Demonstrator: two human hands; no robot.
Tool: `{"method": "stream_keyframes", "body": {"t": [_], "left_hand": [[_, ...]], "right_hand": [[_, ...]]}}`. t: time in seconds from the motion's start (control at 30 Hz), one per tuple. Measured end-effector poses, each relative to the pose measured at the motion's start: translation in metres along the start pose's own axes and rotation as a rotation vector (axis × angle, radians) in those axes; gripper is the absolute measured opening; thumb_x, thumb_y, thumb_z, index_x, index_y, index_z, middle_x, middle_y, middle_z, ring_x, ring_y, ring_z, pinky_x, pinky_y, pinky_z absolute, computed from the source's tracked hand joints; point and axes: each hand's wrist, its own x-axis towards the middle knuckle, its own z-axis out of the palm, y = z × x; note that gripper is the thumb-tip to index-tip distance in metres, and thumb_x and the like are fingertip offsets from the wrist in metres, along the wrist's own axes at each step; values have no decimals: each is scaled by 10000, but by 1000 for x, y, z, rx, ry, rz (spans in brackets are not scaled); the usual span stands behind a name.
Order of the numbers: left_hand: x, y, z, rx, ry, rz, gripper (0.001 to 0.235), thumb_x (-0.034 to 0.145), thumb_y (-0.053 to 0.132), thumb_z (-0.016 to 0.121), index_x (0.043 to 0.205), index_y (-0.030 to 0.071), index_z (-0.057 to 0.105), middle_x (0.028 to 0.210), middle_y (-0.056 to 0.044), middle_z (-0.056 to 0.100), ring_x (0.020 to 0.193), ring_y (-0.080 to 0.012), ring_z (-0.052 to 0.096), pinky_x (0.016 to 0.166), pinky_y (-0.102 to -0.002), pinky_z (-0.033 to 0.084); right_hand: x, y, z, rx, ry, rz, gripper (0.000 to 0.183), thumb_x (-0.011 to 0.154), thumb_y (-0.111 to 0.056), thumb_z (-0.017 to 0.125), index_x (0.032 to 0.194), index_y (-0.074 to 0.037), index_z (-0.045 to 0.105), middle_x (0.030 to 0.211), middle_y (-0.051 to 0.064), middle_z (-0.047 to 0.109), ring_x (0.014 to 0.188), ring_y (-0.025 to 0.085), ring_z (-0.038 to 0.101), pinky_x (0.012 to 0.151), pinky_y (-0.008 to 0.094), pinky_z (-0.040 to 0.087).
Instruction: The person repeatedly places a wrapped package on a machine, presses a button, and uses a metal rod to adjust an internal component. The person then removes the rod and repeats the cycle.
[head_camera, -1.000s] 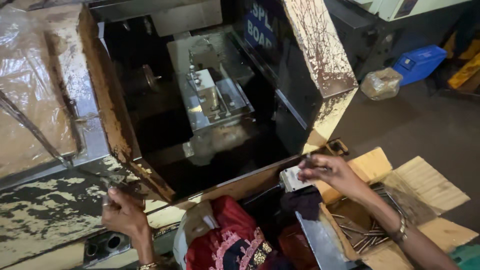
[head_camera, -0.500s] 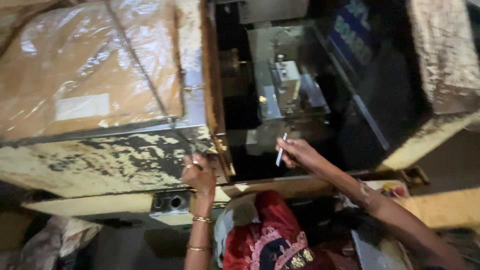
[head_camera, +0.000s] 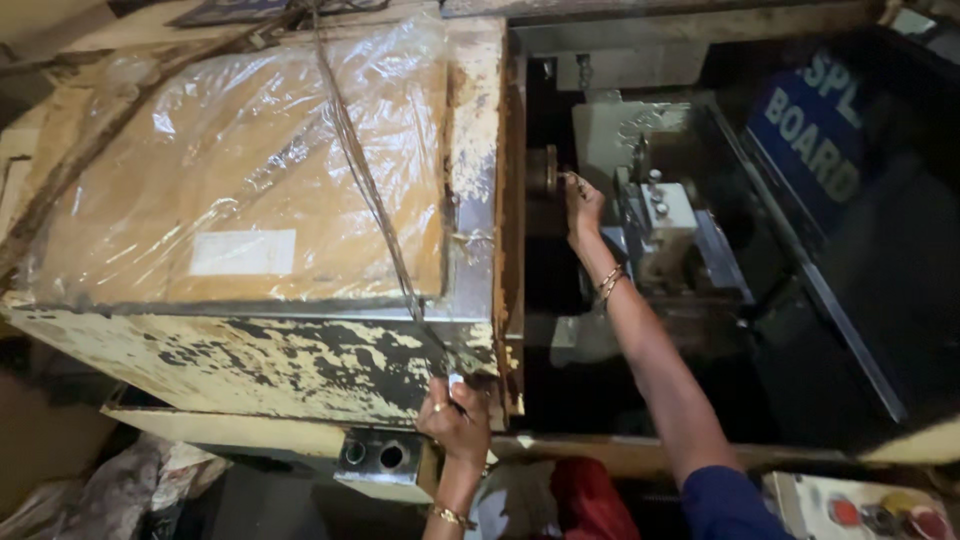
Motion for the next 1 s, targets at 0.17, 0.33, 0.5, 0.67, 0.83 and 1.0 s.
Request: {"method": "stream_keyframes", "body": {"t": [0.17, 0.33, 0.5, 0.67, 0.83, 1.0], "left_hand": [[-4, -1, 5, -55, 7, -61, 356, 1037, 242, 459, 731, 60, 465, 560, -121, 470, 477, -312, 500, 489, -452, 372], [-7, -3, 5, -3, 13, -41, 370, 1053, 262, 444, 739, 66, 471, 564, -120, 462, 484, -315, 489, 491, -447, 366], [-5, -2, 5, -15, 18, -35, 378, 1065, 254, 433, 746, 51, 454, 575, -139, 437, 488, -328, 465, 495, -461, 336], [-4, 0, 3, -42, 11, -37, 384, 1057, 234, 433, 719, 51, 437, 555, -134, 420, 456, -317, 449, 479, -459, 323], [-2, 1, 5, 15, 21, -6, 415, 1060, 208, 414, 675, 53, 415, 583, -142, 406, 471, -317, 450, 498, -466, 319], [-3, 1, 5, -29, 23, 4, 419, 1072, 215, 413, 689, 49, 447, 600, -128, 446, 480, -300, 483, 489, -448, 331]], "right_hand": [[17, 13, 15, 108, 28, -97, 180, 998, -249, 704, 1045, -88, 770, 894, -73, 716, 769, 26, 606, 680, 200, 489], [30, 15, -7, 373, 165, 40, 189, 1054, -313, 717, 1051, -138, 644, 738, -36, 579, 588, 104, 525, 494, 275, 393], [27, 25, -18, 455, 260, 239, 285, 1028, -412, 585, 1122, -149, 634, 809, 14, 688, 630, 145, 654, 537, 296, 512], [16, 27, -16, 559, 261, 320, 386, 1030, -480, 499, 1163, -139, 621, 838, 38, 713, 633, 153, 687, 557, 307, 571], [8, 13, -16, 437, 114, 250, 359, 1054, -483, 545, 1078, -133, 623, 730, 13, 621, 453, 82, 416, 386, 257, 282], [15, 6, -20, 332, 90, 286, 346, 1041, -461, 527, 1048, -130, 629, 718, 6, 604, 428, 78, 384, 373, 254, 260]]}}
